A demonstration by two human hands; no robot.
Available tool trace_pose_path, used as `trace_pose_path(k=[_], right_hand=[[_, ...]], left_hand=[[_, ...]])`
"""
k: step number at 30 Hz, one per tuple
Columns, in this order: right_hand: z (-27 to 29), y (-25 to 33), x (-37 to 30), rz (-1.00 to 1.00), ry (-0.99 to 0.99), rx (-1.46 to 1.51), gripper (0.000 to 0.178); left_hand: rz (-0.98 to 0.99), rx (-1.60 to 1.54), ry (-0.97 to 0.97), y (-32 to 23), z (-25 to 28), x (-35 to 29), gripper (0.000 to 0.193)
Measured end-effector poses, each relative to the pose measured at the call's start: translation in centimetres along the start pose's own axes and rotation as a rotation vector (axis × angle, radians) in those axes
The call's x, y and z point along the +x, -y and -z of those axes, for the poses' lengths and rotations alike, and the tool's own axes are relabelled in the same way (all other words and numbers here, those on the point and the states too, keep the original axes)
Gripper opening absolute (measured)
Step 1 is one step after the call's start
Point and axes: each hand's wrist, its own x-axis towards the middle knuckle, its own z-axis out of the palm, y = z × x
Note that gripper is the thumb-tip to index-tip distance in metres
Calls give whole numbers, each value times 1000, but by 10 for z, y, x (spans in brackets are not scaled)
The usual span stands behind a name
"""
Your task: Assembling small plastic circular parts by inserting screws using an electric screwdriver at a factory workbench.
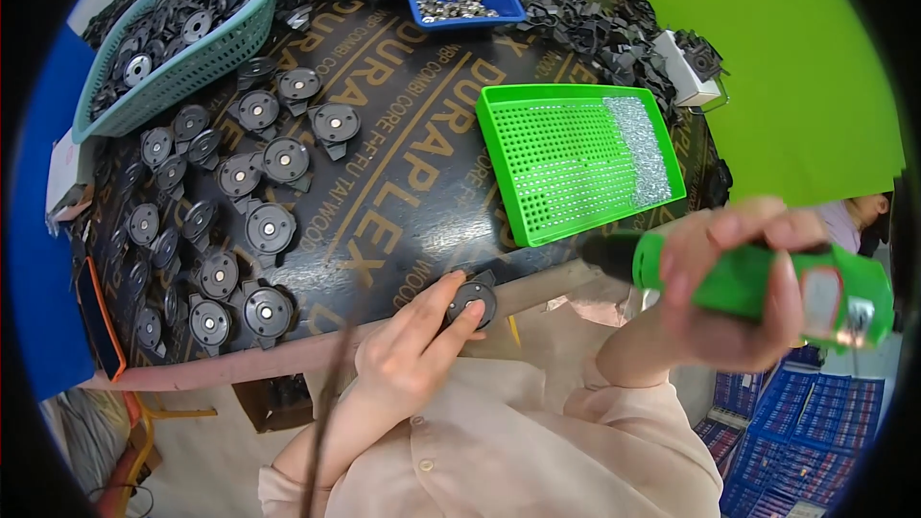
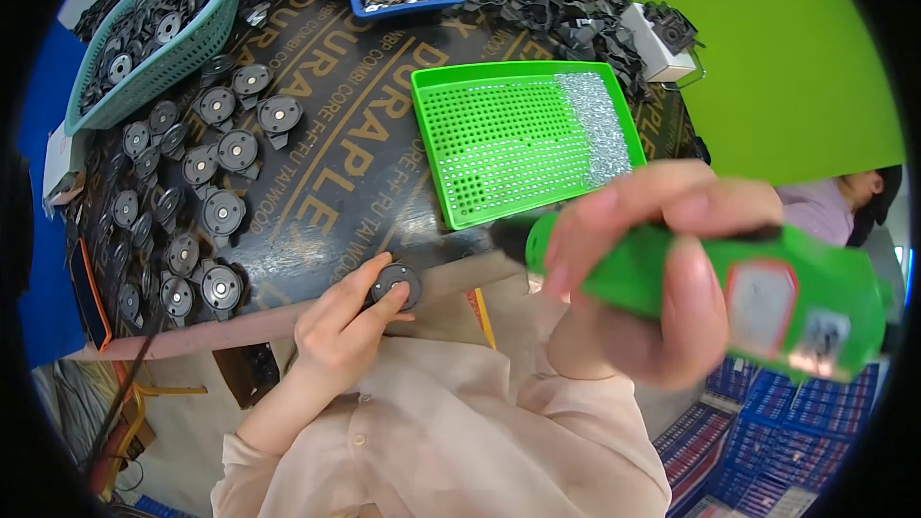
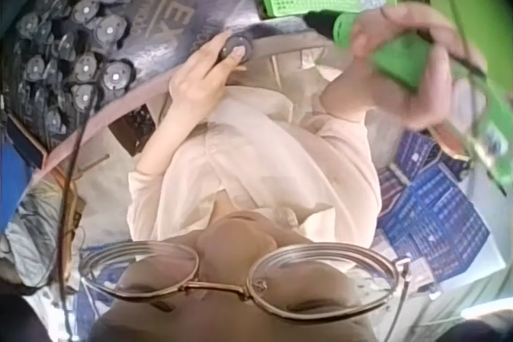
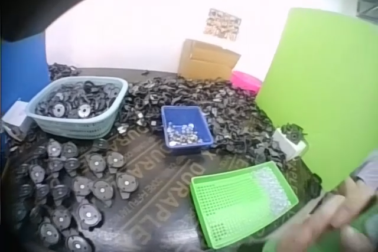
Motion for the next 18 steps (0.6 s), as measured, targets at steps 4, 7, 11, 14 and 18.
trace_pose_path(k=[4,7,11,14,18], right_hand=[[11,-16,1,-7,-97,-71,20],[14,-20,2,-27,-97,-114,16],[12,-24,3,-55,-90,-128,15],[11,-27,1,-92,-66,-136,15],[9,-26,-1,-115,-92,-142,14]], left_hand=[[-27,9,-1,0,-1,4,30],[29,-34,-5,-5,0,6,38],[26,-38,13,-5,2,7,38],[47,-60,4,-6,1,8,37],[47,-67,5,-4,0,7,38]])
